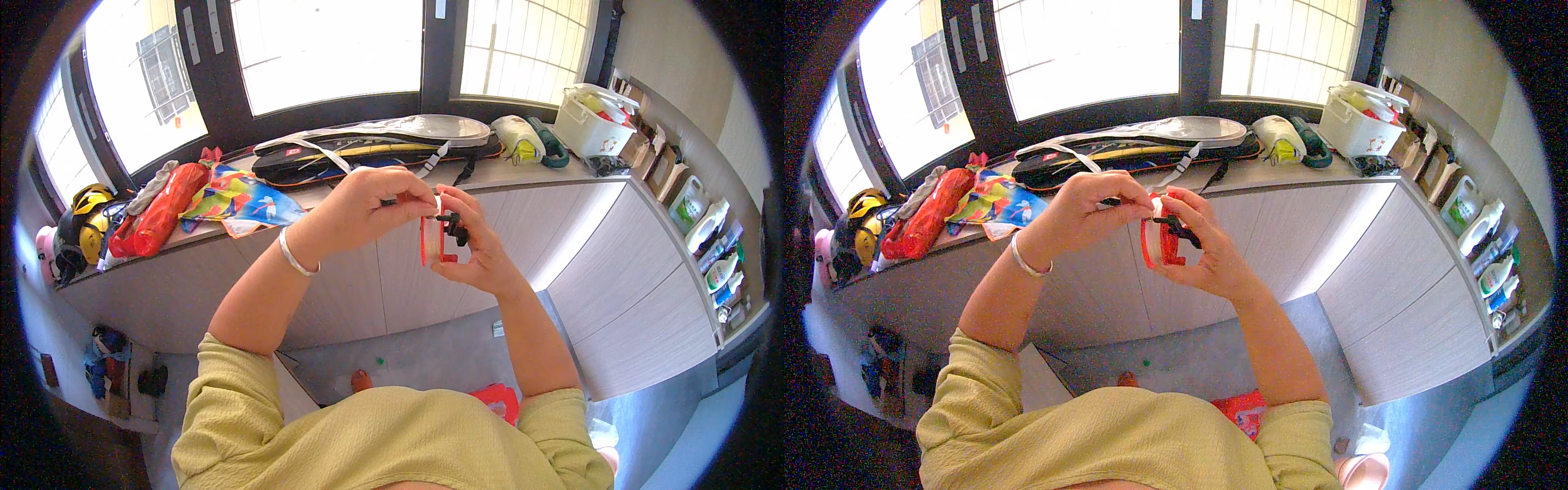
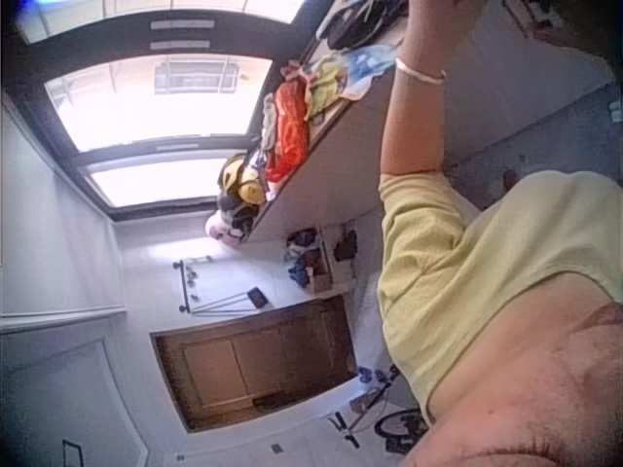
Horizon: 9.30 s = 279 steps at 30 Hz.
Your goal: The person ties a white string, winds it onto a red spool, and attaches the spool to a colorful kite. They then move a red plastic bag and wipe the countertop with a cloth.
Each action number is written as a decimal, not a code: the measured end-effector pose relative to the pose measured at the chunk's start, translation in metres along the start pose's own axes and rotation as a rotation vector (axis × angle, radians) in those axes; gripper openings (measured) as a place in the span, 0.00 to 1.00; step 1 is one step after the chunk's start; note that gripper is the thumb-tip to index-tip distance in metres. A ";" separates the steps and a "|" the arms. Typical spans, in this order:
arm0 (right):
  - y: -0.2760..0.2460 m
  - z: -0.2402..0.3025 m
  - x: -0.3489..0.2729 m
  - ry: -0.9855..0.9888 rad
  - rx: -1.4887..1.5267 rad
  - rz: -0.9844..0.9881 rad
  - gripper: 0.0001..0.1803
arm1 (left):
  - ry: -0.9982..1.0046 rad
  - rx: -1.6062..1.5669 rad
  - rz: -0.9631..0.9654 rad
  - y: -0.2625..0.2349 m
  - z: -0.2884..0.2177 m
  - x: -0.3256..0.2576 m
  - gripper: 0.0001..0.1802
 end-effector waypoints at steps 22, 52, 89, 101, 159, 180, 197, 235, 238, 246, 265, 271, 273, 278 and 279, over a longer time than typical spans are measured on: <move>0.029 -0.030 -0.018 0.613 1.018 -0.012 0.41 | -0.128 0.021 -0.314 -0.014 0.064 -0.018 0.06; 0.103 -0.061 0.106 0.176 -0.311 -0.070 0.42 | 0.032 0.581 -0.361 -0.091 0.065 -0.063 0.03; 0.171 -0.131 0.002 0.963 0.657 -0.680 0.38 | 0.015 0.720 0.201 -0.164 0.257 -0.130 0.25; 0.165 -0.153 -0.041 1.034 0.560 -0.856 0.27 | 0.072 0.864 0.147 -0.141 0.248 -0.119 0.18; 0.138 -0.137 0.053 0.687 0.469 -0.458 0.64 | 0.054 0.638 0.358 -0.143 0.206 -0.071 0.09; 0.164 -0.164 0.133 0.576 0.463 -0.259 0.56 | -0.256 0.444 0.075 -0.201 0.235 -0.027 0.14; 0.093 -0.128 0.243 -0.527 -1.163 -0.031 0.37 | 0.159 1.054 -0.129 -0.147 0.235 0.142 0.13; 0.001 -0.262 0.286 -0.211 -1.143 0.483 0.13 | -0.529 1.154 0.020 -0.129 0.267 -0.017 0.08; 0.013 -0.265 0.283 -0.174 -1.085 0.589 0.13 | -0.506 1.100 -0.043 -0.132 0.273 -0.025 0.07; 0.026 -0.327 0.261 -0.098 -1.021 0.814 0.12 | -0.384 1.020 -0.250 -0.147 0.290 -0.011 0.06; 0.043 -0.332 0.260 -0.153 -1.259 0.918 0.10 | -0.309 1.130 -0.245 -0.144 0.308 -0.016 0.06; 0.033 -0.351 0.261 -0.059 -1.188 0.844 0.04 | -0.277 1.154 -0.240 -0.164 0.255 -0.023 0.02; 0.027 -0.354 0.260 -0.042 -1.231 0.870 0.04 | -0.283 1.224 -0.202 -0.176 0.224 -0.031 0.03; 0.029 -0.362 0.259 -0.060 -1.262 0.909 0.04 | -0.467 1.184 -0.283 -0.212 0.181 -0.074 0.03; 0.030 -0.362 0.258 -0.062 -1.271 0.925 0.05 | -0.533 1.154 -0.325 -0.220 0.179 -0.085 0.03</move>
Point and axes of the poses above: each hand's wrist, its own x-axis towards the middle knuckle, its own y-axis out of the palm, z = x × y, the point moved 7 cm from there along x, towards the middle knuckle, and after that the axes turned 13 degrees about -z, right-handed, at the moved point
